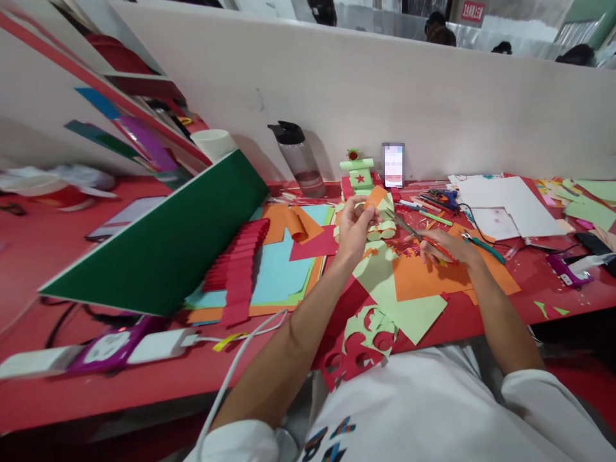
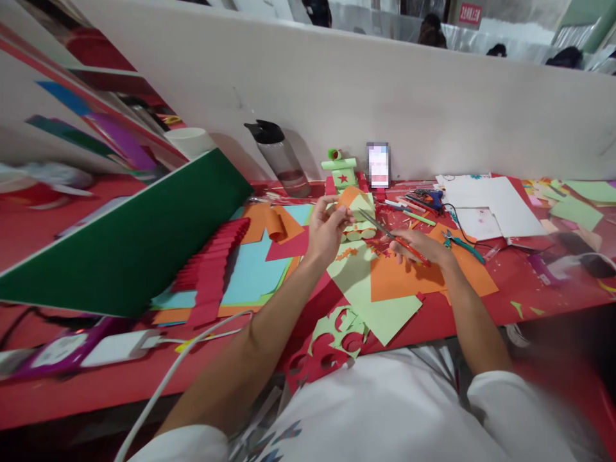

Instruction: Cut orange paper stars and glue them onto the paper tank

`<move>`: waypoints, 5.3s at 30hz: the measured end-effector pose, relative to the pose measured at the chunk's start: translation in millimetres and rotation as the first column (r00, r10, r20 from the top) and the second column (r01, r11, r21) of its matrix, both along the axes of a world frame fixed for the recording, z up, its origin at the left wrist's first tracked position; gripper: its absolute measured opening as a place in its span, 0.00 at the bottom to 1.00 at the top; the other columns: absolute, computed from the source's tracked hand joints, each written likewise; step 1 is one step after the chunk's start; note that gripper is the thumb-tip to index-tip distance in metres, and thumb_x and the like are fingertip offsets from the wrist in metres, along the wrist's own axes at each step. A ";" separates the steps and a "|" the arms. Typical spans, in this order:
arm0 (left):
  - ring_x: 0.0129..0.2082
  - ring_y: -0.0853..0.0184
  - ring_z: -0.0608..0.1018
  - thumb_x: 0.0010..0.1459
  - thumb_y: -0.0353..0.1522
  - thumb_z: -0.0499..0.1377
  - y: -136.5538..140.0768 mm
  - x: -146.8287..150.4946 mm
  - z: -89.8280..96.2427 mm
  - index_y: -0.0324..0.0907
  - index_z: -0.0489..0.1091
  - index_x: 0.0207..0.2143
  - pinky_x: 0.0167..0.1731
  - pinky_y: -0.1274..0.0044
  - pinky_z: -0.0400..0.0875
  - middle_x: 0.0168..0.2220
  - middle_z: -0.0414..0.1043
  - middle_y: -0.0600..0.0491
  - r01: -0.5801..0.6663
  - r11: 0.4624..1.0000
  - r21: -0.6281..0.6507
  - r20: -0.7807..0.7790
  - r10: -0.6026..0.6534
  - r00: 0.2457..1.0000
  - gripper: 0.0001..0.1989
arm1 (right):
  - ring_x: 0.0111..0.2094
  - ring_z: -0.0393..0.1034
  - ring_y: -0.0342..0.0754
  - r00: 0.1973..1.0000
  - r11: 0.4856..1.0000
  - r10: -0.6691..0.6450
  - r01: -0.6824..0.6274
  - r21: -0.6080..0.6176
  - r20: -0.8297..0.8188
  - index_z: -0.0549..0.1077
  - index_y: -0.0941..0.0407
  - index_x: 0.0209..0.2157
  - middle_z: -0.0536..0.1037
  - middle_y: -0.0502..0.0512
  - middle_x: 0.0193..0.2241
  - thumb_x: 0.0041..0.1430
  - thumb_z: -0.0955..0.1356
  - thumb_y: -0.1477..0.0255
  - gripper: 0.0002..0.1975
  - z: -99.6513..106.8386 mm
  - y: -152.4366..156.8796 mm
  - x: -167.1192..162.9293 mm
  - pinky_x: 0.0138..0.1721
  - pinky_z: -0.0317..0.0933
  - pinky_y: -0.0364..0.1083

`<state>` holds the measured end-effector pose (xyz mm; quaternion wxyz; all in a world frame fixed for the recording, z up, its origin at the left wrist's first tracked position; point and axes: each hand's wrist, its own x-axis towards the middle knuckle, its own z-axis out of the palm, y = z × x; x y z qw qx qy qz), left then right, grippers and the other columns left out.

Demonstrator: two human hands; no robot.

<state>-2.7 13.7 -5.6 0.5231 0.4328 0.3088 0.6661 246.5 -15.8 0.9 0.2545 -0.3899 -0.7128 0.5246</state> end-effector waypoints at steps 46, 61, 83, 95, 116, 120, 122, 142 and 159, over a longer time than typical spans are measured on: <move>0.26 0.71 0.74 0.62 0.38 0.67 -7.1 -3.9 3.1 0.47 0.64 0.47 0.25 0.80 0.64 0.23 0.61 0.63 0.185 0.957 0.221 -0.399 -0.084 0.913 0.16 | 0.18 0.66 0.42 0.998 0.995 -0.044 0.041 0.087 0.034 0.78 0.57 0.53 0.74 0.48 0.24 0.64 0.70 0.46 0.30 4.7 -8.0 -17.7 0.19 0.60 0.41; 0.24 0.70 0.73 0.60 0.41 0.69 -5.1 -3.2 1.6 0.48 0.66 0.47 0.24 0.80 0.64 0.22 0.61 0.63 0.151 0.962 0.228 -0.349 -0.064 0.935 0.19 | 0.22 0.69 0.44 0.994 0.983 -0.102 0.094 0.158 0.042 0.77 0.57 0.45 0.78 0.53 0.28 0.62 0.71 0.44 0.29 9.1 -13.2 -26.3 0.20 0.59 0.40; 0.30 0.68 0.80 0.60 0.44 0.69 -11.7 -1.2 8.1 0.48 0.59 0.47 0.32 0.78 0.70 0.25 0.65 0.65 0.176 0.974 0.145 -0.300 -0.127 0.946 0.24 | 0.22 0.68 0.47 0.986 0.967 -0.168 0.166 0.194 -0.003 0.77 0.56 0.42 0.72 0.49 0.23 0.59 0.72 0.42 0.29 5.9 -13.8 -31.7 0.22 0.60 0.43; 0.31 0.67 0.78 0.67 0.48 0.61 -9.8 0.8 3.8 0.44 0.65 0.34 0.33 0.75 0.71 0.29 0.74 0.55 0.115 0.973 0.198 -0.471 -0.009 0.882 0.18 | 0.21 0.66 0.45 0.988 0.971 -0.153 0.150 0.188 0.001 0.76 0.56 0.42 0.73 0.49 0.24 0.61 0.72 0.45 0.27 1.9 -10.4 -30.0 0.22 0.59 0.42; 0.30 0.65 0.78 0.66 0.44 0.62 -7.2 0.3 -1.0 0.44 0.64 0.29 0.33 0.74 0.71 0.27 0.71 0.55 0.198 0.972 0.127 -0.440 -0.123 0.889 0.17 | 0.17 0.61 0.42 0.990 0.979 -0.139 0.142 0.146 -0.029 0.74 0.54 0.41 0.70 0.46 0.23 0.62 0.70 0.42 0.27 -3.1 -11.4 -31.6 0.19 0.57 0.42; 0.30 0.65 0.78 0.69 0.46 0.59 -8.2 -0.3 -0.2 0.44 0.66 0.30 0.34 0.74 0.71 0.27 0.70 0.55 0.183 0.971 0.154 -0.463 -0.093 0.882 0.18 | 0.18 0.62 0.43 0.988 0.977 -0.157 0.157 0.143 -0.008 0.73 0.53 0.39 0.70 0.47 0.22 0.61 0.70 0.41 0.28 0.1 -12.9 -33.1 0.20 0.58 0.43; 0.30 0.66 0.78 0.69 0.47 0.59 -8.8 -0.2 0.8 0.44 0.67 0.30 0.34 0.74 0.72 0.27 0.70 0.55 0.178 0.971 0.161 -0.469 -0.084 0.879 0.20 | 0.19 0.63 0.44 0.987 0.976 -0.162 0.161 0.148 -0.009 0.73 0.53 0.39 0.70 0.47 0.22 0.60 0.71 0.41 0.28 1.5 -13.6 -34.1 0.20 0.58 0.43; 0.29 0.64 0.78 0.65 0.49 0.61 -4.7 -1.7 1.1 0.43 0.66 0.28 0.33 0.72 0.74 0.26 0.71 0.55 0.229 0.968 0.104 -0.459 -0.157 0.874 0.21 | 0.17 0.64 0.43 0.990 0.982 -0.129 0.136 0.134 -0.055 0.74 0.54 0.43 0.70 0.47 0.24 0.60 0.69 0.39 0.31 -11.7 -8.6 -36.2 0.18 0.59 0.42; 0.28 0.66 0.76 0.65 0.46 0.61 -7.3 -1.7 2.5 0.44 0.66 0.29 0.34 0.74 0.71 0.25 0.70 0.56 0.235 0.970 0.057 -0.443 -0.186 0.877 0.18 | 0.19 0.61 0.43 0.982 0.970 -0.175 0.183 0.158 -0.068 0.73 0.54 0.36 0.69 0.47 0.22 0.61 0.71 0.42 0.27 -2.1 -11.5 -39.0 0.20 0.55 0.42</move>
